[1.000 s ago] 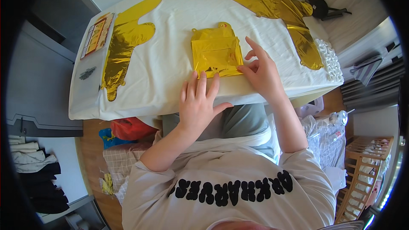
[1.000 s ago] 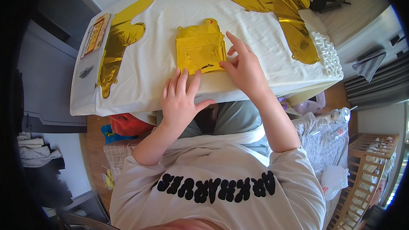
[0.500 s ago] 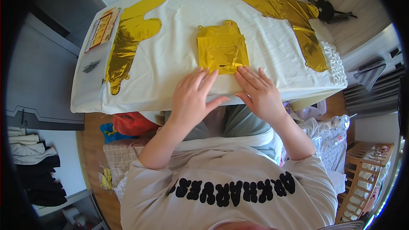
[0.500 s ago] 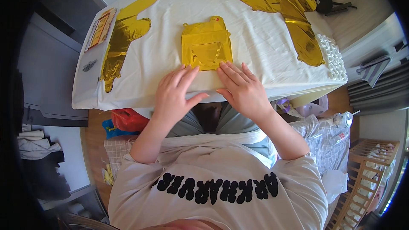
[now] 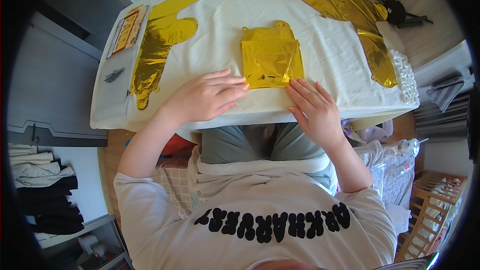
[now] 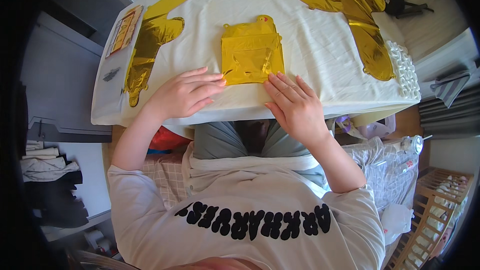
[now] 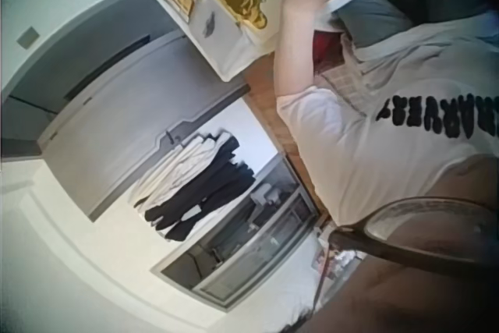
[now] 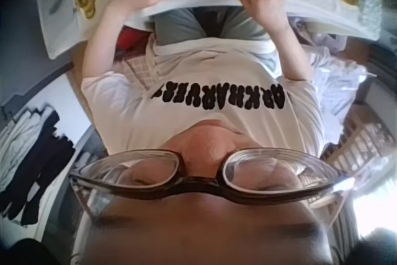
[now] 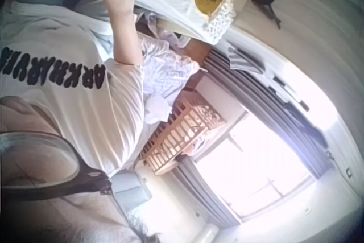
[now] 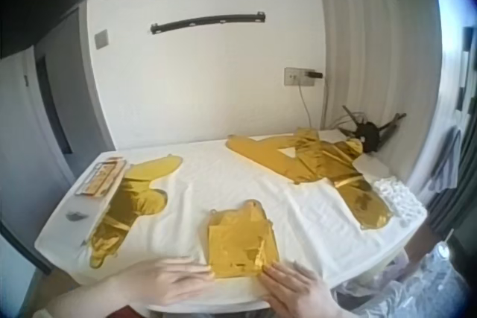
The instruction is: The person takes off their glasses, then flattens and folds a foil balloon by hand on the table.
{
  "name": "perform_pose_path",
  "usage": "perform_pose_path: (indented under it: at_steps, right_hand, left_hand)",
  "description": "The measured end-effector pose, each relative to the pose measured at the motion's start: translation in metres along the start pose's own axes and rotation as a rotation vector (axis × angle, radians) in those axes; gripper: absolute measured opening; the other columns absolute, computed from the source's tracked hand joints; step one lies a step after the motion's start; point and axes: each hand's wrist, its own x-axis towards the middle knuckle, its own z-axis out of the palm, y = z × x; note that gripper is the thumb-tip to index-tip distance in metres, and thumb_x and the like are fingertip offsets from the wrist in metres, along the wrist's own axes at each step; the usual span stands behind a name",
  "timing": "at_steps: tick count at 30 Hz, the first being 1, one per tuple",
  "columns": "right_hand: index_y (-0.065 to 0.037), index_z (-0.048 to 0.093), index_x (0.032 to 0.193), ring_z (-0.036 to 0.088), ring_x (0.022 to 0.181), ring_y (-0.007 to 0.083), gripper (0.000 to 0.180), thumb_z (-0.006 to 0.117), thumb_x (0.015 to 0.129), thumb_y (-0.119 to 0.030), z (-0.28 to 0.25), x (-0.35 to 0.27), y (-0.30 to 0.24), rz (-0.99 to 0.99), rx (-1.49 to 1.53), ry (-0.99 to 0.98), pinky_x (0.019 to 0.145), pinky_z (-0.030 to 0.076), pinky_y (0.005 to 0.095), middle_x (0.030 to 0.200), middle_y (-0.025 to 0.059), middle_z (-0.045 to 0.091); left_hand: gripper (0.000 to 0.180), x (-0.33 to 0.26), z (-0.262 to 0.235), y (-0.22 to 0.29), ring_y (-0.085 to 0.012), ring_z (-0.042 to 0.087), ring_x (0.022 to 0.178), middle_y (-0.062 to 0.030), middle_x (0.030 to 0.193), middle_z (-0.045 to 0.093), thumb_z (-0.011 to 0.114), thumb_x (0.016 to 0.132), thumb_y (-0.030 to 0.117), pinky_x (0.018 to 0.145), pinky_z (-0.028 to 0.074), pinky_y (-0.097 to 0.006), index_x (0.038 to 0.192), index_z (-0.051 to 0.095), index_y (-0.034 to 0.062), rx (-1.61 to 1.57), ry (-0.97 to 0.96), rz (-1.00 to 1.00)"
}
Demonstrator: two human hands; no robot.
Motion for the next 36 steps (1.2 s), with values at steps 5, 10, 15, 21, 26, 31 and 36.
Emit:
perform_pose_path:
  at_steps: [5, 10, 15, 21, 26, 31, 36]
  right_hand:
    - [-0.009, 0.069, 0.135, 0.060, 0.136, 0.0260, 0.045, 0.075, 0.091, -0.018, -0.002, 0.003, -0.002, 0.015, 0.027, 0.013, 0.117, 0.043, 0.0484, 0.143, 0.0094, 0.066]
    - [-0.010, 0.071, 0.134, 0.060, 0.136, 0.0256, 0.043, 0.074, 0.091, -0.018, -0.003, 0.002, 0.001, 0.029, 0.025, 0.021, 0.116, 0.044, 0.0481, 0.142, 0.0084, 0.067]
    - [-0.011, 0.070, 0.135, 0.060, 0.135, 0.0251, 0.042, 0.073, 0.093, -0.017, -0.005, 0.004, -0.002, 0.029, 0.025, 0.018, 0.116, 0.044, 0.0484, 0.141, 0.0080, 0.067]
    - [-0.010, 0.067, 0.137, 0.056, 0.137, 0.0309, 0.042, 0.069, 0.096, -0.014, -0.019, -0.002, 0.004, 0.063, 0.304, 0.020, 0.113, 0.044, 0.0485, 0.145, 0.0083, 0.063]
    - [-0.010, 0.072, 0.128, 0.060, 0.123, 0.0312, 0.035, 0.072, 0.093, -0.016, -0.031, 0.003, 0.019, 0.148, 0.127, 0.087, 0.105, 0.047, 0.0460, 0.130, 0.0060, 0.066]
    - [-0.012, 0.074, 0.124, 0.059, 0.126, 0.0289, 0.034, 0.073, 0.091, -0.017, -0.022, 0.004, 0.022, 0.002, -0.048, 0.066, 0.108, 0.045, 0.0436, 0.131, 0.0047, 0.067]
    - [-0.012, 0.076, 0.121, 0.061, 0.123, 0.0269, 0.031, 0.073, 0.090, -0.017, -0.020, 0.004, 0.022, 0.014, -0.049, 0.093, 0.104, 0.046, 0.0428, 0.127, 0.0038, 0.070]
  left_hand:
    - [0.031, 0.008, -0.016, -0.006, -0.0223, 0.073, 0.110, -0.0043, 0.119, 0.076, 0.076, 0.092, 0.020, 0.114, 0.049, -0.044, 0.121, 0.070, 0.0121, 0.114, -0.004, 0.133]
    - [0.043, 0.057, -0.015, -0.008, -0.0237, 0.066, 0.122, -0.0058, 0.128, 0.072, 0.075, 0.093, 0.026, 0.118, 0.043, -0.048, 0.134, 0.068, 0.0158, -0.013, -0.002, -0.196]
    - [0.064, 0.095, 0.037, -0.013, -0.0311, 0.038, 0.151, -0.0091, 0.162, 0.044, 0.065, 0.099, 0.044, 0.127, 0.026, -0.054, 0.156, 0.048, 0.0203, 0.086, 0.056, -0.075]
    - [0.077, 0.096, 0.050, -0.022, -0.0351, 0.021, 0.160, -0.0080, 0.172, 0.029, 0.059, 0.100, 0.054, 0.129, 0.016, -0.055, 0.166, 0.033, 0.0250, 0.095, -0.154, -0.113]
    - [0.078, 0.097, 0.050, -0.023, -0.0354, 0.022, 0.160, -0.0067, 0.172, 0.029, 0.060, 0.099, 0.055, 0.130, 0.015, -0.055, 0.166, 0.033, 0.0261, 0.088, -0.170, -0.130]
    - [0.081, 0.097, 0.051, -0.024, -0.0353, 0.022, 0.160, -0.0069, 0.172, 0.029, 0.061, 0.098, 0.059, 0.130, 0.014, -0.055, 0.166, 0.032, 0.0259, 0.082, -0.156, -0.119]
    - [0.091, 0.098, 0.051, -0.026, -0.0362, 0.020, 0.160, -0.0084, 0.172, 0.029, 0.065, 0.093, 0.065, 0.129, 0.015, -0.055, 0.167, 0.030, 0.0245, 0.077, -0.172, -0.126]
